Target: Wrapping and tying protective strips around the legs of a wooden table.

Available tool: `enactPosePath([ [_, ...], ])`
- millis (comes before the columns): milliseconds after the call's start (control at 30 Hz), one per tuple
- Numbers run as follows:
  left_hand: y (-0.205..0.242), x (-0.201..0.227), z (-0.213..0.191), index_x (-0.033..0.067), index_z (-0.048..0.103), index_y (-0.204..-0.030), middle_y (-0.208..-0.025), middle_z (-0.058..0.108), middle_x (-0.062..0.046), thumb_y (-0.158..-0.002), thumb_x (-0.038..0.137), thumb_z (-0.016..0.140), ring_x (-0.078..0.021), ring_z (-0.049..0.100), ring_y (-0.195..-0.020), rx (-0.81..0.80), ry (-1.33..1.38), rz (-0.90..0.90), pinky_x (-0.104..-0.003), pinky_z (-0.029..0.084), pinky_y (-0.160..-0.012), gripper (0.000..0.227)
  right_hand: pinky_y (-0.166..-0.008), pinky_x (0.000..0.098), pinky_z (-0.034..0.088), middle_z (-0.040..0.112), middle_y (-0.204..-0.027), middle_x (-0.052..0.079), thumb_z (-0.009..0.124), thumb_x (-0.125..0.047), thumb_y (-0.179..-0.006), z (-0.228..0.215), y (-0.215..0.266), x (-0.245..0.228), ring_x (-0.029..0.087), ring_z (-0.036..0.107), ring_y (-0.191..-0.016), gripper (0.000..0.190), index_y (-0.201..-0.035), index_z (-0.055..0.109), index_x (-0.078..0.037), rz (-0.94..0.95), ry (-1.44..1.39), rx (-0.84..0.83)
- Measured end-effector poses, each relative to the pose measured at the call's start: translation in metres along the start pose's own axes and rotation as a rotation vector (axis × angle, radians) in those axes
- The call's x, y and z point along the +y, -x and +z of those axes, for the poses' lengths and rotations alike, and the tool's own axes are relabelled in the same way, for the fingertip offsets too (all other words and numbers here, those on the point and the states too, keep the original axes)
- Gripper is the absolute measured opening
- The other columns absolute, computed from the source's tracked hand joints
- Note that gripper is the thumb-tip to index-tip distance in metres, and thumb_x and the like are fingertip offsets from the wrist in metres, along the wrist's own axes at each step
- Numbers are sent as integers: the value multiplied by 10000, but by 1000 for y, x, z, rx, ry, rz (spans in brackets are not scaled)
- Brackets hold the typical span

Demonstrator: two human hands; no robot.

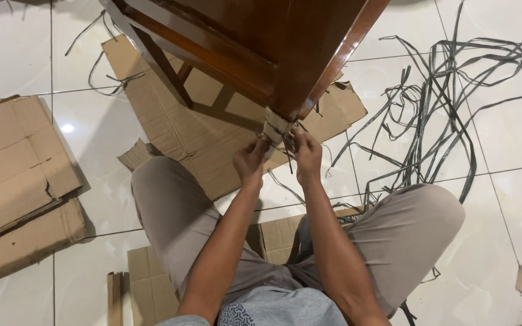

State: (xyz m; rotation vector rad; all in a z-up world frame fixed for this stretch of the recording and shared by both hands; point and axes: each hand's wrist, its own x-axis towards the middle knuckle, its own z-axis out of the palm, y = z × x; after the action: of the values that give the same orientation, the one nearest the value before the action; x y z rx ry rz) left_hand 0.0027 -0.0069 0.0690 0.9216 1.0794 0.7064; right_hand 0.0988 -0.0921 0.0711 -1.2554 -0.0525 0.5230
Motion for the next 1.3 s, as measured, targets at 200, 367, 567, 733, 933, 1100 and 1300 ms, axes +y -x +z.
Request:
enactPosePath([
  [200, -35, -33, 8, 127, 766, -763, -688, 645, -13, -817, 242, 833, -108, 624, -710, -1, -48, 38, -309, 523, -640, 144, -751, 320, 621, 771, -878, 105, 773, -74, -945, 11, 10, -18, 128, 692, -816, 141, -1084, 796, -70, -141, 290, 23],
  [367, -26, -3, 4, 159, 763, -710, -658, 666, -12, -785, 268, 801, -112, 634, -712, -13, -201, 60, -336, 521, -683, 138, -757, 322, 633, 785, -914, 140, 803, -105, -922, 4, 3, -19, 171, 750, -846, 150, -1071, 804, -89, -148, 407, 33],
  [567, -30, 25, -3, 145, 801, -802, -780, 747, -82, -758, 361, 777, -221, 692, -831, -12, -413, 106, -402, 515, -794, 221, -768, 348, 627, 782, -947, 157, 811, -105, -916, 2, 1, -21, 210, 756, -895, 159, -1073, 802, -83, -221, 483, -3],
  [733, -18, 68, 1, 95, 817, -908, -896, 780, -152, -806, 350, 738, -426, 717, -971, -99, -602, 199, -494, 514, -815, 285, -736, 380, 636, 773, -920, 183, 821, -79, -898, -1, 5, -26, 269, 772, -882, 144, -1040, 802, -75, -331, 574, 12],
  [933, -10, 84, 3, 7, 773, -1117, -965, 775, -223, -896, 237, 748, -281, 756, -856, -153, -459, 195, -367, 598, -700, 320, -717, 386, 607, 750, -902, 179, 761, -110, -955, -9, 18, -26, 264, 753, -852, 99, -1034, 784, -54, -317, 669, 35],
  [1100, -20, 60, -10, -62, 720, -1153, -977, 751, -273, -945, 164, 712, -329, 765, -826, -208, -465, 286, -411, 633, -658, 308, -752, 376, 607, 752, -914, 159, 754, -150, -959, -15, 25, -21, 261, 749, -858, 130, -1033, 769, -45, -289, 716, 86],
  [1300, -22, 34, -27, 2, 764, -1070, -869, 755, -178, -946, 245, 722, -236, 751, -714, -166, -484, 215, -360, 611, -597, 276, -669, 362, 570, 712, -735, 90, 757, -237, -961, -14, 42, -30, 193, 697, -713, 165, -999, 767, -77, -195, 776, 48],
])
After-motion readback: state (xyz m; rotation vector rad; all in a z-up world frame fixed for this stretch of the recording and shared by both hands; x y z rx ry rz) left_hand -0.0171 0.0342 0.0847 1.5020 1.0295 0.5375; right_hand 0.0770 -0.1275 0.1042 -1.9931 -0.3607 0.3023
